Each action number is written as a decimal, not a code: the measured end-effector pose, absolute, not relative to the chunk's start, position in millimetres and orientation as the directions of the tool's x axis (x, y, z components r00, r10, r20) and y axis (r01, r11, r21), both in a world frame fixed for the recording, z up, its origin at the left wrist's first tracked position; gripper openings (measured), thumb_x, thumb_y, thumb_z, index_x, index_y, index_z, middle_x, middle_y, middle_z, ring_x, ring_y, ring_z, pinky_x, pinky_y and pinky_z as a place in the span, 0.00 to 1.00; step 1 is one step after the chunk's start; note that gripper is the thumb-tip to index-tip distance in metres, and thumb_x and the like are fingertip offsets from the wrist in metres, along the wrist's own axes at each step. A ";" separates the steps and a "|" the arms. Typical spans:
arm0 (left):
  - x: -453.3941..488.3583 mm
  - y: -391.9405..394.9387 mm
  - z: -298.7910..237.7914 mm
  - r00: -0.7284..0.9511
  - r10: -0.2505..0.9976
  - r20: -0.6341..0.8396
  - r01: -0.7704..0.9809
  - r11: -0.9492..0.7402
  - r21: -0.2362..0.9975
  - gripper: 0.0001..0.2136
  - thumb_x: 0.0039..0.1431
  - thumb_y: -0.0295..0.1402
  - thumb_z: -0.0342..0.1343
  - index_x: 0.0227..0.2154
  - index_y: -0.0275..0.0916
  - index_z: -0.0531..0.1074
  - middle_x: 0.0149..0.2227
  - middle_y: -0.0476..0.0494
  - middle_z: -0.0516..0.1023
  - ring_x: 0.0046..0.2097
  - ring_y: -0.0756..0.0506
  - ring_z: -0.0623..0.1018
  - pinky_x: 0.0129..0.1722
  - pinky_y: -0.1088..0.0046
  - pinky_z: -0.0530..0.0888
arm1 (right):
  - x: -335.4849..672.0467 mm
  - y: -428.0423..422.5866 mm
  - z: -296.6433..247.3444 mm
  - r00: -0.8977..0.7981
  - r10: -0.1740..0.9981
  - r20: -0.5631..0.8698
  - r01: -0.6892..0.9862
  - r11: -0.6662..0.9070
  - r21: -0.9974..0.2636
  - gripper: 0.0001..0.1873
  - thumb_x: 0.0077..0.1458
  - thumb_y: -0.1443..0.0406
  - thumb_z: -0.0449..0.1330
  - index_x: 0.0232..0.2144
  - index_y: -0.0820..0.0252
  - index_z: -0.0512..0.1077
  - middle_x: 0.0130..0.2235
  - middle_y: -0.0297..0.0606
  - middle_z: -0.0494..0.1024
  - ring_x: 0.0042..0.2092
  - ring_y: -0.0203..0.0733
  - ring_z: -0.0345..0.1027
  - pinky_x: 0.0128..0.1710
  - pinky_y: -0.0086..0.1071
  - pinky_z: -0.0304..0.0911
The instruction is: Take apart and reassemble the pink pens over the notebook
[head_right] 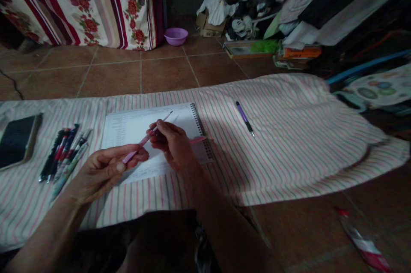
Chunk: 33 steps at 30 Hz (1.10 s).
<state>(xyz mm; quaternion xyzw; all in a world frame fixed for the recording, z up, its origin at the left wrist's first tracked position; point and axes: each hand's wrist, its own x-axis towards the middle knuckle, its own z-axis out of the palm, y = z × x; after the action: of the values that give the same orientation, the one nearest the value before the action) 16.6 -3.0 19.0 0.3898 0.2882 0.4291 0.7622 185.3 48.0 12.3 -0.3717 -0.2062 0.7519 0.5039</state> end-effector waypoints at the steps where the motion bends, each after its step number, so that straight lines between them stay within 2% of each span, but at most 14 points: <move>1: 16.6 -2.9 18.2 0.470 0.878 -0.092 -0.434 0.321 0.842 0.14 0.55 0.23 0.56 0.45 0.40 0.75 0.43 0.40 0.80 0.48 0.47 0.76 0.50 0.76 0.69 | 185.4 48.1 12.2 -0.215 0.912 -0.349 -0.606 -0.405 -0.685 0.09 0.50 0.63 0.61 0.24 0.64 0.75 0.21 0.31 0.76 0.18 0.24 0.66 0.16 0.14 0.63; 8: 16.9 -2.6 16.5 0.476 0.877 -0.066 -0.451 0.308 0.838 0.14 0.55 0.22 0.55 0.44 0.39 0.76 0.43 0.41 0.80 0.47 0.47 0.77 0.49 0.77 0.70 | 185.9 47.3 12.8 -0.207 0.922 -0.328 -0.598 -0.384 -0.703 0.09 0.48 0.62 0.63 0.24 0.64 0.75 0.21 0.30 0.76 0.18 0.25 0.66 0.17 0.15 0.63; 14: 14.5 -3.0 18.4 0.437 0.891 -0.122 -0.436 0.329 0.837 0.12 0.54 0.25 0.58 0.42 0.37 0.77 0.40 0.41 0.81 0.42 0.47 0.79 0.43 0.80 0.74 | 185.6 45.8 11.1 -0.191 0.925 -0.329 -0.590 -0.376 -0.715 0.09 0.46 0.61 0.64 0.24 0.63 0.75 0.21 0.30 0.76 0.19 0.25 0.66 0.17 0.15 0.63; 33: 14.5 -3.7 16.2 0.395 0.895 -0.208 -0.423 0.378 0.823 0.11 0.53 0.25 0.59 0.40 0.37 0.78 0.38 0.42 0.81 0.39 0.49 0.79 0.40 0.84 0.73 | 182.4 44.7 5.4 -0.162 0.934 -0.319 -0.600 -0.350 -0.719 0.10 0.43 0.61 0.65 0.24 0.63 0.76 0.22 0.31 0.77 0.20 0.26 0.67 0.18 0.16 0.64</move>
<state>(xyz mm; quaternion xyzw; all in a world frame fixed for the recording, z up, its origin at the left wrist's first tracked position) 14.5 -3.7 16.2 0.3497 0.3373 0.4342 0.7585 182.4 44.7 5.4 -0.3779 -0.2208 0.7294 0.5257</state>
